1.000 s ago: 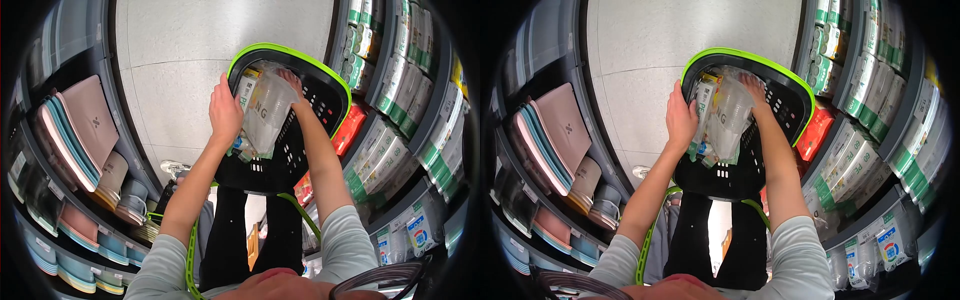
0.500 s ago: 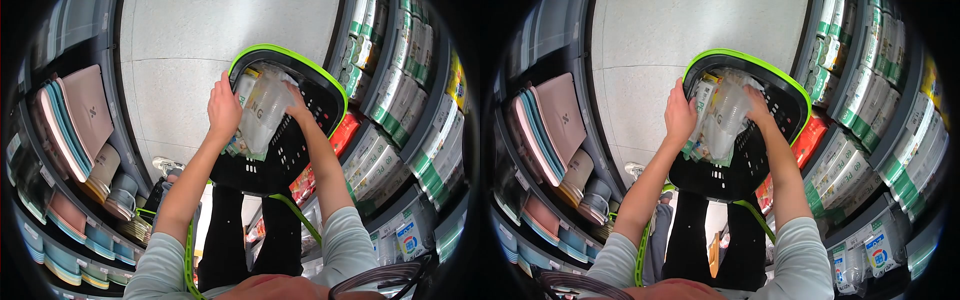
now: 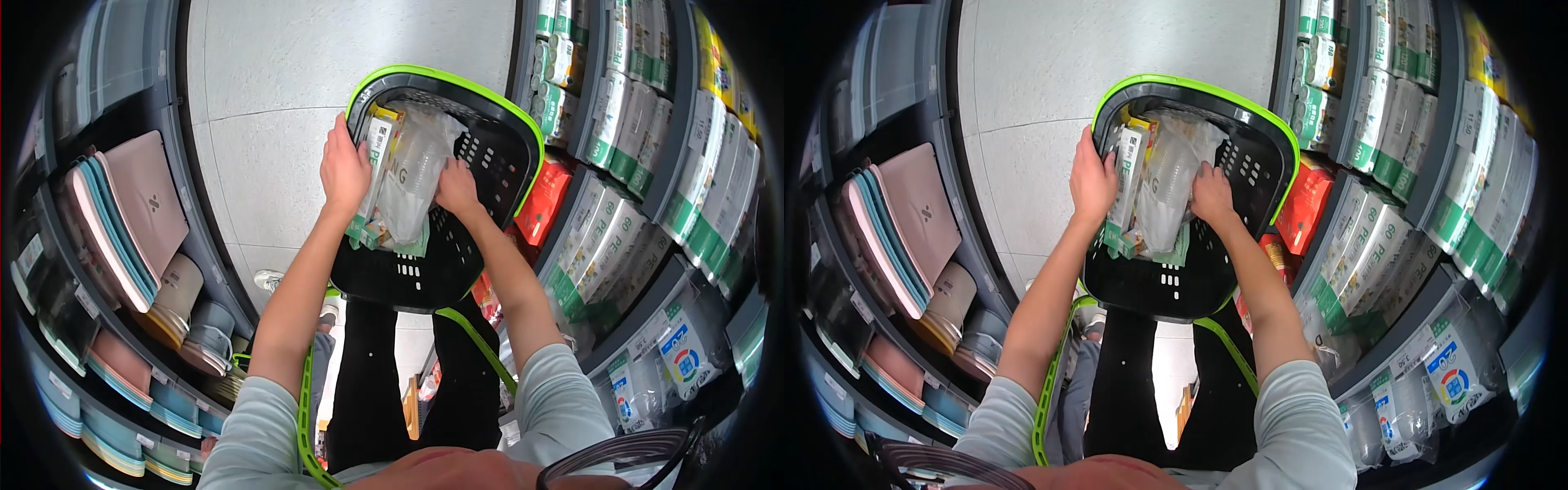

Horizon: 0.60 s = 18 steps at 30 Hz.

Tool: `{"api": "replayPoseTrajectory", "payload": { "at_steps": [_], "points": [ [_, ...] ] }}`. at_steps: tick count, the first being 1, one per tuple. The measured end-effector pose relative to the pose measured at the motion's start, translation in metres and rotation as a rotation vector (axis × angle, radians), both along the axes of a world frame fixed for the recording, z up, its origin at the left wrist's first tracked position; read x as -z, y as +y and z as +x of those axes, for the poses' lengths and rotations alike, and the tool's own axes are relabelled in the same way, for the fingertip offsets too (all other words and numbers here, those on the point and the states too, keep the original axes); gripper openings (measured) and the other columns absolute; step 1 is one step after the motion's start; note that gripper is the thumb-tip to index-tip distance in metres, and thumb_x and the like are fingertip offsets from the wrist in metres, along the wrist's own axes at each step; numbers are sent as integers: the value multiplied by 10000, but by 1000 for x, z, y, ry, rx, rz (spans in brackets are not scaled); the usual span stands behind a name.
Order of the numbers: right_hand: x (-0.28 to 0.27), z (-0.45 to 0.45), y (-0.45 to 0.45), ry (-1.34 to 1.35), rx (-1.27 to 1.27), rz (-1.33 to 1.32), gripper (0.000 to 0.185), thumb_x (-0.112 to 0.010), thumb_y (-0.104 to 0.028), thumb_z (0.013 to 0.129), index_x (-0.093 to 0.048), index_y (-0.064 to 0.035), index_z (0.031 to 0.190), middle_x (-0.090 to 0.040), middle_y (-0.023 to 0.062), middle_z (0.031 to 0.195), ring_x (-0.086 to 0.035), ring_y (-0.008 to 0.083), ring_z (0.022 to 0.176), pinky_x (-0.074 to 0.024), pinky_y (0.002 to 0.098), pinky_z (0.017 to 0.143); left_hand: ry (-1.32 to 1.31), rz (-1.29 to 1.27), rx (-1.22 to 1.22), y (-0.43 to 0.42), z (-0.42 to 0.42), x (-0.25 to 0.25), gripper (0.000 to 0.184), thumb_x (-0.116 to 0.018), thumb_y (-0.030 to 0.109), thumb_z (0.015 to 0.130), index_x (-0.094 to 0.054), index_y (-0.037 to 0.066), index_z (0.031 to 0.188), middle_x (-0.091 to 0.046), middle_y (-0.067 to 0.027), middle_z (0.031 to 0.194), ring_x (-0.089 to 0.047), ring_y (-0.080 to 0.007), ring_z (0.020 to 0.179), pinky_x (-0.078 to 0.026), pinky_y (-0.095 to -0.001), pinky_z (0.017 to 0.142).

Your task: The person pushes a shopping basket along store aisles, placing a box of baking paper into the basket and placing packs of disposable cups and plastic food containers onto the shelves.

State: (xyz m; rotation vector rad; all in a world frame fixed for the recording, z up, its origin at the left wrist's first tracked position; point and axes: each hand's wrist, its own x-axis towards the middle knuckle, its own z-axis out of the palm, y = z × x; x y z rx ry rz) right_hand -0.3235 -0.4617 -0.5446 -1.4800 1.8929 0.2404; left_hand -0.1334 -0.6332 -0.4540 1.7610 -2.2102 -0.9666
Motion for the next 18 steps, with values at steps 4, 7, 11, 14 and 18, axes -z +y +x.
{"api": "replayPoseTrajectory", "payload": {
  "at_steps": [4,7,11,14,18],
  "points": [
    [-27,16,4,99,-52,53,547,-755,-132,685,-624,-9,1201,-532,175,1210,-557,350,1110,-507,434,893,36,94,-15,3,4,-4,696,-667,73,878,-328,-2,1481,-492,-242,1363,-510,-426,1237,-439,-481,1012],
    [-70,39,21,203,148,-104,726,-753,-157,700,-455,-42,1352,-537,169,1121,-612,353,994,-507,469,832,-152,-125,21,24,14,-16,846,-692,78,825,-237,-13,1533,-324,-276,1496,-350,-430,1376,-272,-548,1120],
    [-188,53,42,148,392,-88,737,-765,-170,688,-454,-39,1343,-532,181,1109,-615,386,995,-510,494,855,-210,-29,108,112,46,-98,908,-707,89,799,-205,-5,1550,-267,-296,1535,-285,-444,1426,-239,-573,1136],
    [-301,56,56,53,661,-76,766,-792,-186,670,-450,-28,1337,-530,207,1142,-592,422,1077,-499,504,919,-86,90,170,183,83,-189,937,-716,72,796,-175,8,1559,-242,-282,1555,-270,-455,1435,-240,-575,1143],
    [-381,60,124,-165,1041,-417,884,-841,-220,672,-397,27,1395,-520,235,1286,-528,377,1226,-426,422,1063,68,287,223,245,128,-294,897,-703,57,801,-201,-1,1543,-295,-288,1511,-341,-461,1388,-335,-530,1118]
  ]
}}
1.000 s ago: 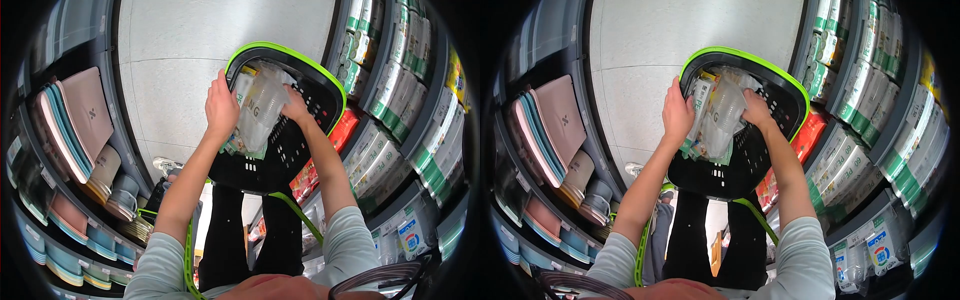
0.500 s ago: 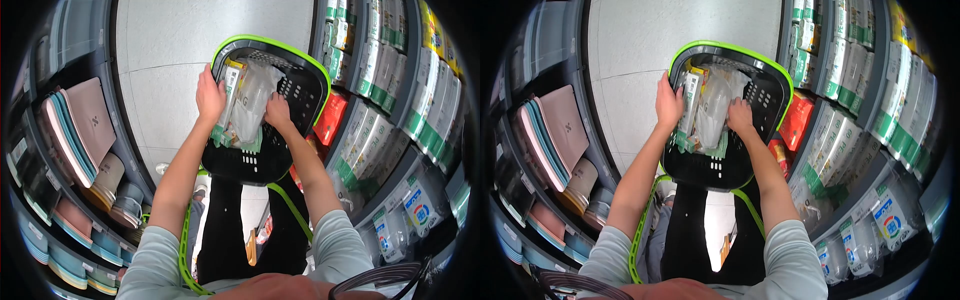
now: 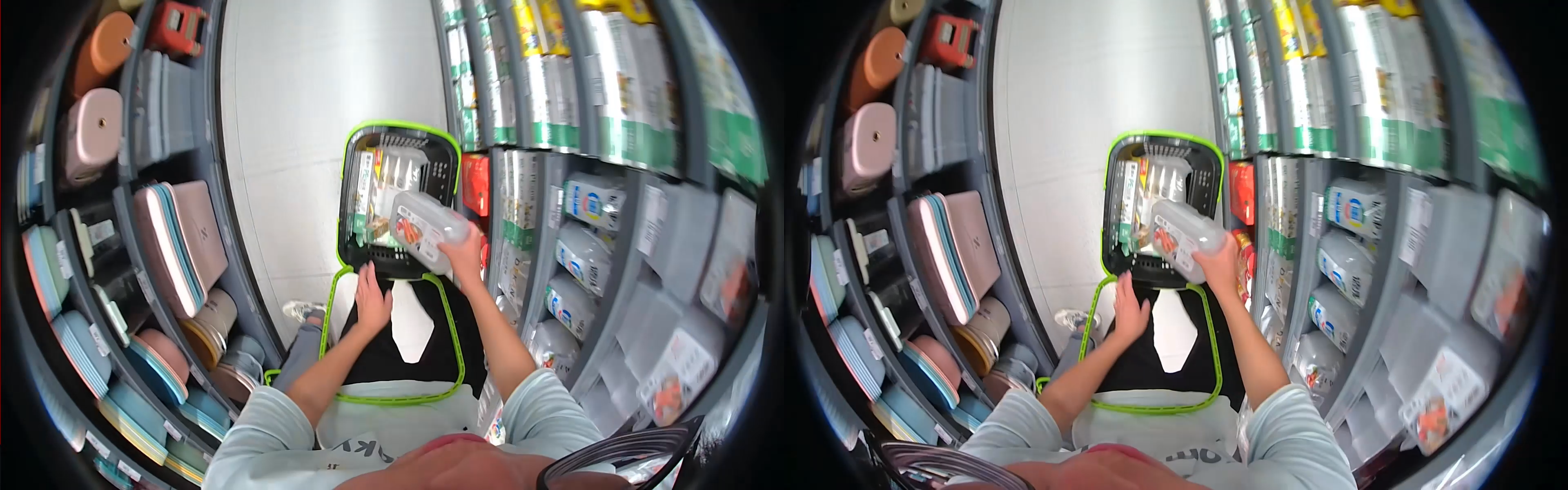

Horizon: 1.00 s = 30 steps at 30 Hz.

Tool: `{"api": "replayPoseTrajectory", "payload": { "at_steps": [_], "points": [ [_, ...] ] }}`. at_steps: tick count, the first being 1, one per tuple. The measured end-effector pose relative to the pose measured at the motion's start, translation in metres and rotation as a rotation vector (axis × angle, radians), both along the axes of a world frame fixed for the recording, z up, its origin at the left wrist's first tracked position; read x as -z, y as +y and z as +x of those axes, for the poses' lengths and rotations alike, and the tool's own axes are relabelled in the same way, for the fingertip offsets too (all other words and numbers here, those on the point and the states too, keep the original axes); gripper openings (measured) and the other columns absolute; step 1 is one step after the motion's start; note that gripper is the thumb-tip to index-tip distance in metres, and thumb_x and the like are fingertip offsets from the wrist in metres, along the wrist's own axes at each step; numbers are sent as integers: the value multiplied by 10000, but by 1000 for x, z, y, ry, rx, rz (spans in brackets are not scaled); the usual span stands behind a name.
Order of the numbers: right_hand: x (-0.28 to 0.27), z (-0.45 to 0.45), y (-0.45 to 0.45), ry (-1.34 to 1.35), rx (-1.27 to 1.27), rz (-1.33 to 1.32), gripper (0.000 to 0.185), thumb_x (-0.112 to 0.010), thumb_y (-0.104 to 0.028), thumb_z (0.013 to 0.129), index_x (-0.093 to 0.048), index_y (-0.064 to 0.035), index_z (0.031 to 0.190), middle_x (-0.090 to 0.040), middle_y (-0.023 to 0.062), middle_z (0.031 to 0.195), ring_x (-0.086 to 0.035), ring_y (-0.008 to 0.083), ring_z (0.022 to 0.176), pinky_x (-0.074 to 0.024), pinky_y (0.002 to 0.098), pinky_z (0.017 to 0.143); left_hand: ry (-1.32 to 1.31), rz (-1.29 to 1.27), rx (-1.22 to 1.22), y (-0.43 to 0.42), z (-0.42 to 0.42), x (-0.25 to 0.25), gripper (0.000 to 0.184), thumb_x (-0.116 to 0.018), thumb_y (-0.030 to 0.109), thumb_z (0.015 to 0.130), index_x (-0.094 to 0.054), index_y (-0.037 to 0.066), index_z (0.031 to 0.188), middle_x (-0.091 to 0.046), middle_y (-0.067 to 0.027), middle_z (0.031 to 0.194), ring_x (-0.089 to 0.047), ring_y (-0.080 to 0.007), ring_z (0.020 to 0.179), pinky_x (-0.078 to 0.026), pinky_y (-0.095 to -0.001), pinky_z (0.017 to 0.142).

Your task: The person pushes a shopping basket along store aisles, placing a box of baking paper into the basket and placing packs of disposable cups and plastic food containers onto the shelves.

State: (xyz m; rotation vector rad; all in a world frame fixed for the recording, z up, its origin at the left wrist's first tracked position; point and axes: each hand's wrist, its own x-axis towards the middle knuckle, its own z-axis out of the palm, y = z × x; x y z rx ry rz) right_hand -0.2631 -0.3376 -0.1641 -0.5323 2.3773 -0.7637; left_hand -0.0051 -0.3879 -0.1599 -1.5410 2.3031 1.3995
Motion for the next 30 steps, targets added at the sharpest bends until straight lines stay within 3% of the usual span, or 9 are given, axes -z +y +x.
{"api": "replayPoseTrajectory", "payload": {
  "at_steps": [6,10,12,14,18,20,26,29,30],
  "points": [
    [-170,35,60,-529,456,-621,724,-748,-226,828,-417,12,1426,-568,150,1327,-541,241,1248,-395,369,1089,212,591,-62,20,33,-47,762,-716,246,922,-298,-16,1503,-600,-201,1180,-636,-243,1021,-523,-356,908],
    [-279,71,110,-630,568,-816,673,-713,-197,849,-434,4,1428,-567,139,1353,-533,219,1268,-391,365,1094,759,653,12,6,3,-165,835,-694,229,934,-169,67,1564,-510,-172,1338,-558,-252,1156,-474,-388,999],
    [-333,92,149,-614,536,-937,658,-654,-177,896,-370,-11,1466,-511,151,1410,-514,272,1308,-416,420,1107,1019,757,-48,16,-16,-233,1029,-688,495,892,-54,91,1595,-426,-156,1472,-536,-259,1223,-431,-399,1052],
    [-382,113,196,-530,541,-981,670,-648,-207,899,-366,-6,1473,-498,153,1430,-504,275,1321,-404,427,1115,1261,521,-189,38,-37,-320,1195,-704,673,808,-23,92,1600,-357,-148,1530,-471,-275,1333,-385,-424,1111],
    [-448,139,289,-275,413,-985,789,-694,-302,880,-327,20,1500,-486,151,1444,-480,247,1334,-360,393,1127,1187,458,-51,97,-45,-453,1217,-786,638,740,-108,98,1593,-401,-135,1495,-447,-274,1367,-353,-434,1143],
    [-494,156,320,-126,313,-1001,954,-724,-422,856,-244,30,1545,-428,156,1488,-422,239,1377,-316,377,1147,1206,555,15,129,-45,-472,1172,-841,557,712,-201,89,1575,-457,-128,1455,-473,-265,1339,-381,-416,1121],
    [-518,204,443,129,430,-885,1099,-746,-680,768,-349,38,1499,-427,161,1484,-425,269,1384,-333,412,1132,1146,768,218,212,-40,-538,1160,-857,492,696,-212,82,1567,-488,-141,1411,-537,-253,1267,-424,-409,1092],
    [-527,218,479,345,473,-1048,1097,-726,-746,741,-417,34,1448,-454,168,1457,-453,294,1375,-369,432,1102,1056,758,599,230,-45,-573,1157,-854,434,703,-182,81,1575,-527,-142,1325,-570,-272,1198,-444,-393,1077],
    [-536,222,489,418,433,-1032,1124,-722,-757,734,-402,34,1466,-426,161,1485,-426,294,1397,-355,428,1116,1038,515,873,236,-49,-577,1131,-835,401,740,-149,117,1593,-468,-151,1395,-508,-291,1275,-297,-493,1187]
  ]
}}
